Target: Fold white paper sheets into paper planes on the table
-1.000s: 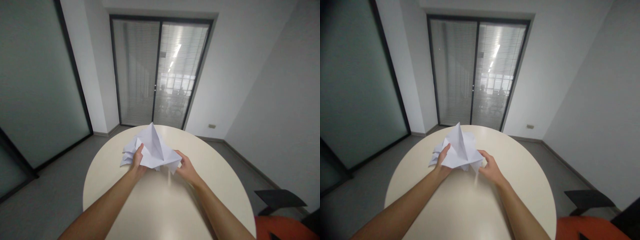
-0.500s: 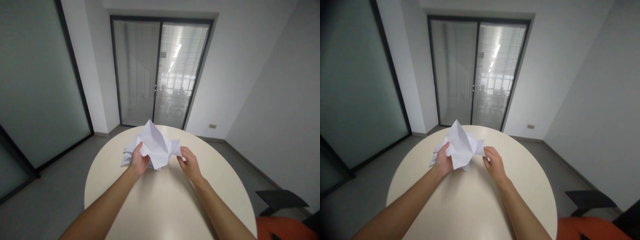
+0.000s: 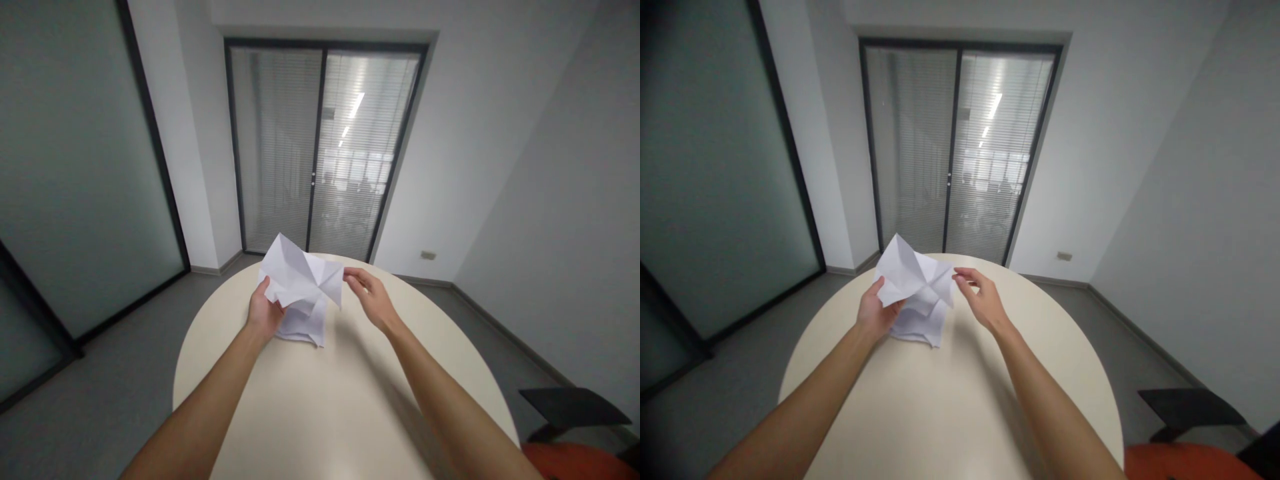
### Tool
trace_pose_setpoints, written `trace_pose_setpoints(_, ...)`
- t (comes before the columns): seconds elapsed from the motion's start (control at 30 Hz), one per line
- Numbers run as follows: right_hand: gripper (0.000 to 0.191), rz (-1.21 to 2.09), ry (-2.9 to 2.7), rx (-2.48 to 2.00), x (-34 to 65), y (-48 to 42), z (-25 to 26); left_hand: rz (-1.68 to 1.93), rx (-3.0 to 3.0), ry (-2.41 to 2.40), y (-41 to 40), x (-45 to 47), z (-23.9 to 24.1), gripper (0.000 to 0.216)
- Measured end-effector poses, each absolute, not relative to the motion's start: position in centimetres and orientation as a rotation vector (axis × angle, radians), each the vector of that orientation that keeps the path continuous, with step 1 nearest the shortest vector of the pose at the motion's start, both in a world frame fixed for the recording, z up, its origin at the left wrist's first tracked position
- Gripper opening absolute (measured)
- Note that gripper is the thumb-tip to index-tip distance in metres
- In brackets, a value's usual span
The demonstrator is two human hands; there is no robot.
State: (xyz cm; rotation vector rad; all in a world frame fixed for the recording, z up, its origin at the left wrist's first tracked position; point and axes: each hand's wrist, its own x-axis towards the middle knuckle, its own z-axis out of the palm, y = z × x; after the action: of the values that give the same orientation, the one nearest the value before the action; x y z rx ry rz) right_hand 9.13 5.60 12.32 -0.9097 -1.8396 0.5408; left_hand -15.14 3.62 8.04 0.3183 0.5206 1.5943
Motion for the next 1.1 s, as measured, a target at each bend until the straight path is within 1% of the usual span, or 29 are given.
trace_pose_setpoints(0.07, 0.044, 0.522, -1.887, -0.837, 8.0, 4.6, 12.3, 1.63, 0.353, 0.5, 3.6, -14.6, 8.1, 0.039)
trace_pose_setpoints(0.27, 0.092, 0.468, -1.981, -0.697, 7.0, 3.5, 13.3, 1.589, 0.389, 0.472, 3.2, -13.9, 8.9, 0.043)
trace_pose_setpoints(0.33, 0.1, 0.431, -2.066, -0.651, 7.5, 3.5, 13.7, 1.558, 0.385, 0.468, 3.0, -14.0, 9.0, 0.044)
trace_pose_setpoints(0.43, 0.103, 0.359, -2.185, -0.587, 7.9, 3.4, 14.0, 1.503, 0.373, 0.479, 2.7, -14.0, 9.3, 0.044)
trace_pose_setpoints(0.5, 0.1, 0.299, -2.24, -0.546, 7.9, 3.3, 14.1, 1.451, 0.373, 0.498, 2.4, -14.0, 9.4, 0.044)
trace_pose_setpoints(0.53, 0.095, 0.262, -2.259, -0.536, 7.9, 3.2, 14.2, 1.417, 0.381, 0.5, 2.3, -14.0, 9.5, 0.044)
trace_pose_setpoints(0.63, 0.065, 0.16, -2.312, -0.534, 7.6, 3.1, 14.5, 1.336, 0.401, 0.495, 2.2, -14.1, 9.6, 0.044)
trace_pose_setpoints(0.67, 0.058, 0.13, -2.326, -0.537, 7.6, 3.1, 14.7, 1.328, 0.399, 0.502, 2.3, -14.1, 9.5, 0.043)
trace_pose_setpoints(0.77, 0.053, 0.002, -2.378, -0.514, 7.7, 3.3, 15.6, 1.335, 0.378, 0.558, 2.5, -14.3, 9.3, 0.042)
trace_pose_setpoints(0.83, 0.05, -0.156, -2.383, -0.498, 8.0, 3.6, 16.4, 1.338, 0.374, 0.585, 2.6, -14.5, 9.1, 0.041)
trace_pose_setpoints(0.93, 0.039, -0.442, -2.306, -0.543, 8.5, 4.1, 17.4, 1.353, 0.378, 0.587, 2.4, -14.6, 9.2, 0.043)
trace_pose_setpoints(1.0, 0.034, -0.567, -2.232, -0.594, 8.9, 4.7, 17.9, 1.39, 0.377, 0.59, 2.3, -14.7, 9.6, 0.045)
trace_pose_setpoints(1.1, 0.038, -0.632, -2.131, -0.655, 9.3, 6.1, 18.6, 1.511, 0.367, 0.597, 2.3, -14.8, 10.1, 0.044)
